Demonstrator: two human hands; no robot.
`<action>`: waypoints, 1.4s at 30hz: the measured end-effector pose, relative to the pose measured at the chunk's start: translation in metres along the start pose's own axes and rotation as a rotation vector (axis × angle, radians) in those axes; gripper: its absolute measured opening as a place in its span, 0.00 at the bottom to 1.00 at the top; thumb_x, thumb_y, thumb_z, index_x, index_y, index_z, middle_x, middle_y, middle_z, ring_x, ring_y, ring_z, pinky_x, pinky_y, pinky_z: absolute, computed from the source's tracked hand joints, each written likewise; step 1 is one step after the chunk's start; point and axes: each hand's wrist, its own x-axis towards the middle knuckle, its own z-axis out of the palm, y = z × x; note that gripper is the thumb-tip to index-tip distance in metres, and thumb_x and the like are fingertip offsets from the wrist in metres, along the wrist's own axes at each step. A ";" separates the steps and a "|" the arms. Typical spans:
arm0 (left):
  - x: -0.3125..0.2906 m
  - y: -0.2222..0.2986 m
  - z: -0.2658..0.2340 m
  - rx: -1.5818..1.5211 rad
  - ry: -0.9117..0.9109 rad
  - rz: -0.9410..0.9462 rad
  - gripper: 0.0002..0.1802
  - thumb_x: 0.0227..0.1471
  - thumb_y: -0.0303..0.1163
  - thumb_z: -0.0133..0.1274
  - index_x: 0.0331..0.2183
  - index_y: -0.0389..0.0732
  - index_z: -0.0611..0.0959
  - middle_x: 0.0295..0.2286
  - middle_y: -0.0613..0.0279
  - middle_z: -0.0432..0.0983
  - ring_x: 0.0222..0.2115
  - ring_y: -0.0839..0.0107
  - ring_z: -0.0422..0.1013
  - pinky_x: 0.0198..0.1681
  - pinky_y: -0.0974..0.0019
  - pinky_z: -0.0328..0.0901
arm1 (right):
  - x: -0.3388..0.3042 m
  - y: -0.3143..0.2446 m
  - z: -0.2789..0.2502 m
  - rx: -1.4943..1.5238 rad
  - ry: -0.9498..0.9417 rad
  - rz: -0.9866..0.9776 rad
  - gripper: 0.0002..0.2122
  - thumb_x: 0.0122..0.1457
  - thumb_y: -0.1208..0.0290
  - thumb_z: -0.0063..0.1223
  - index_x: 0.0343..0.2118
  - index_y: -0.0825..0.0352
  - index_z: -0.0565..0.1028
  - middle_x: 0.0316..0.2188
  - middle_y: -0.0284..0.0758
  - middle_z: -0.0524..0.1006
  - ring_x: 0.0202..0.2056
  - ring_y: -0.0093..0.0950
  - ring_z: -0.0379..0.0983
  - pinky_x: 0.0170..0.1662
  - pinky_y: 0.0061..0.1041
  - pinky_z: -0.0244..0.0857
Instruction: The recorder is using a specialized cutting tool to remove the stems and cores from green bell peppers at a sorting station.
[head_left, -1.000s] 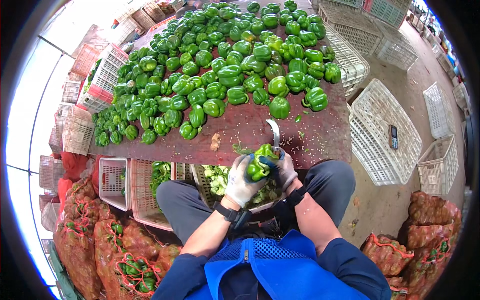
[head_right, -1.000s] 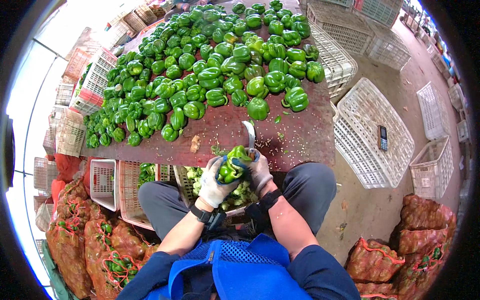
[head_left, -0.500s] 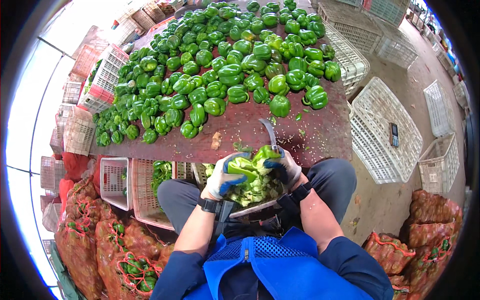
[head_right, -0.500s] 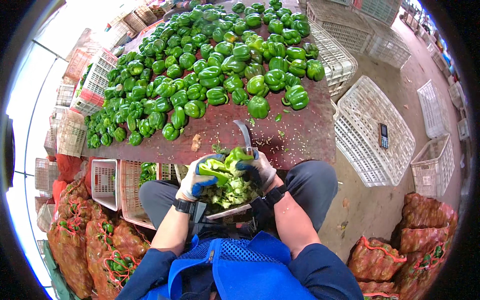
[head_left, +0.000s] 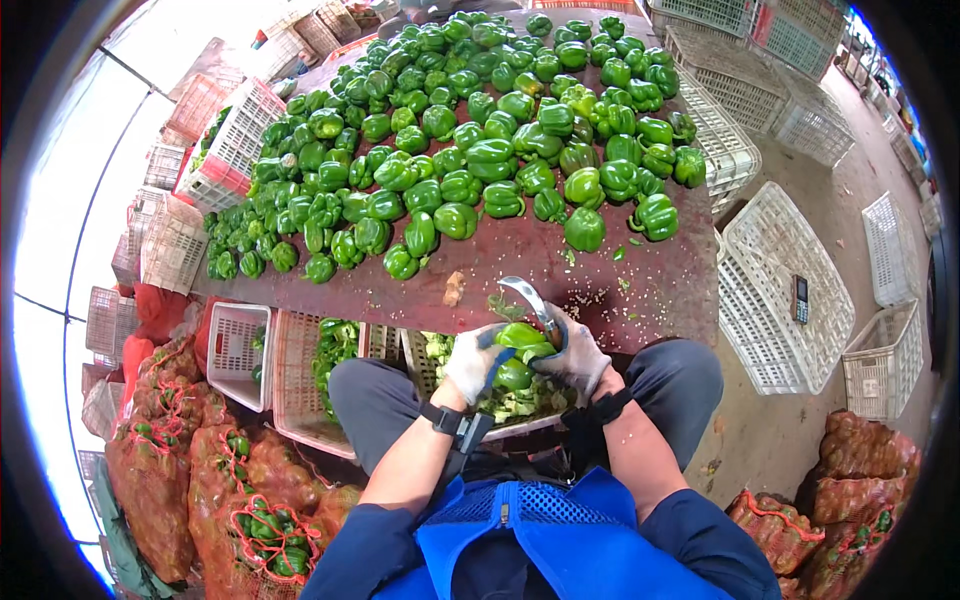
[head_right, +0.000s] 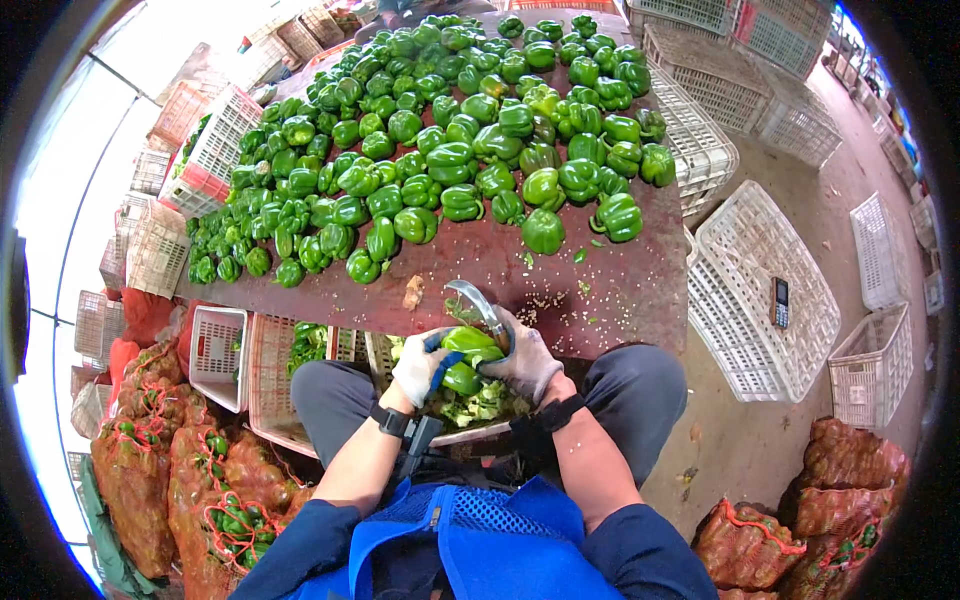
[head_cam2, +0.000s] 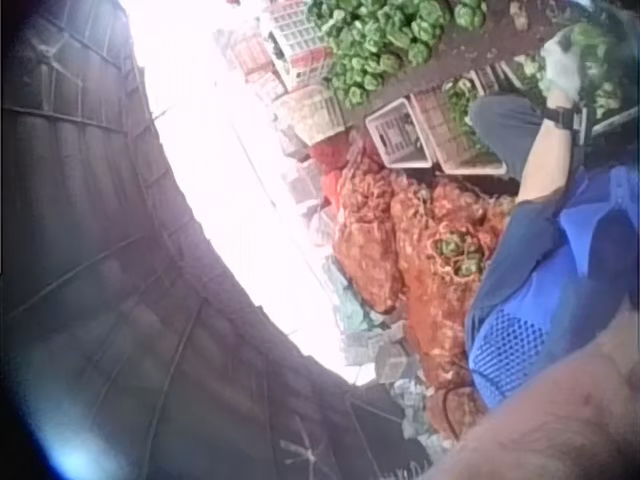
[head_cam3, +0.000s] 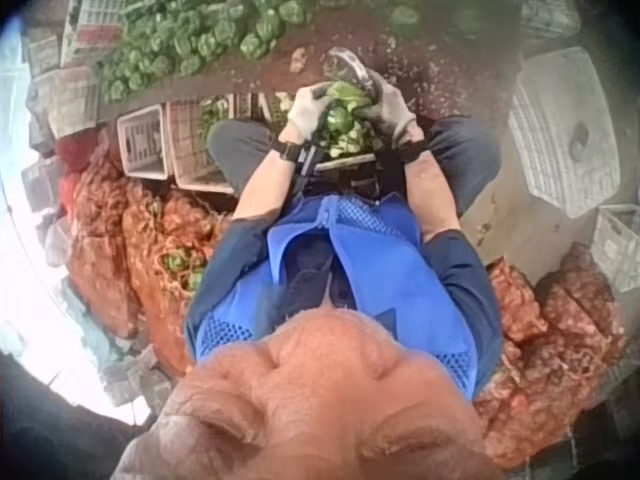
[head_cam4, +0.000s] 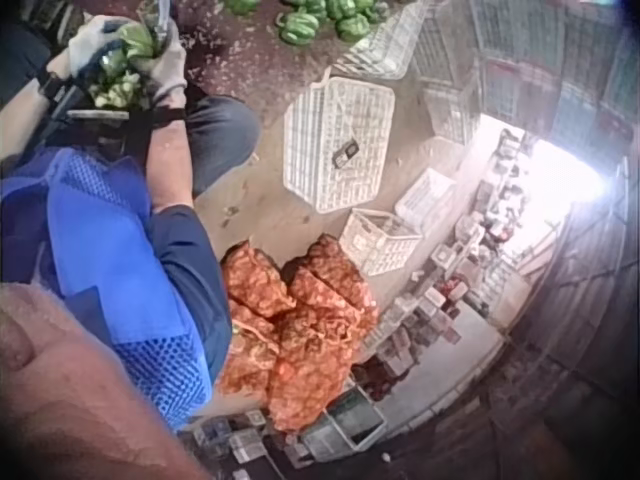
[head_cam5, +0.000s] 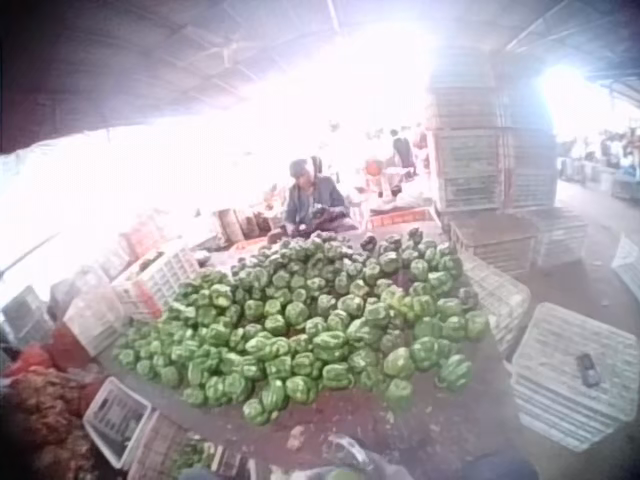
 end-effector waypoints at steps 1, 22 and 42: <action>0.001 -0.002 -0.003 -0.066 0.015 -0.069 0.21 0.53 0.19 0.53 0.50 0.30 0.79 0.42 0.59 0.80 0.40 0.73 0.75 0.46 0.70 0.70 | 0.001 0.000 0.001 0.001 -0.004 0.006 0.43 0.38 0.77 0.72 0.61 0.73 0.63 0.51 0.41 0.75 0.51 0.29 0.72 0.59 0.28 0.64; -0.050 0.021 -0.141 0.030 0.699 0.227 0.14 0.50 0.24 0.55 0.41 0.32 0.84 0.35 0.56 0.82 0.32 0.70 0.77 0.38 0.67 0.73 | 0.001 0.029 0.013 0.474 -0.011 0.198 0.26 0.45 0.85 0.65 0.51 0.71 0.72 0.35 0.33 0.79 0.37 0.25 0.77 0.41 0.25 0.73; 0.153 0.060 -0.144 1.466 0.475 -0.266 0.38 0.49 0.64 0.53 0.52 0.47 0.78 0.48 0.55 0.77 0.51 0.55 0.72 0.54 0.52 0.64 | 0.010 0.028 0.017 -0.102 0.160 0.249 0.18 0.56 0.60 0.61 0.42 0.70 0.77 0.28 0.42 0.80 0.29 0.32 0.76 0.37 0.31 0.69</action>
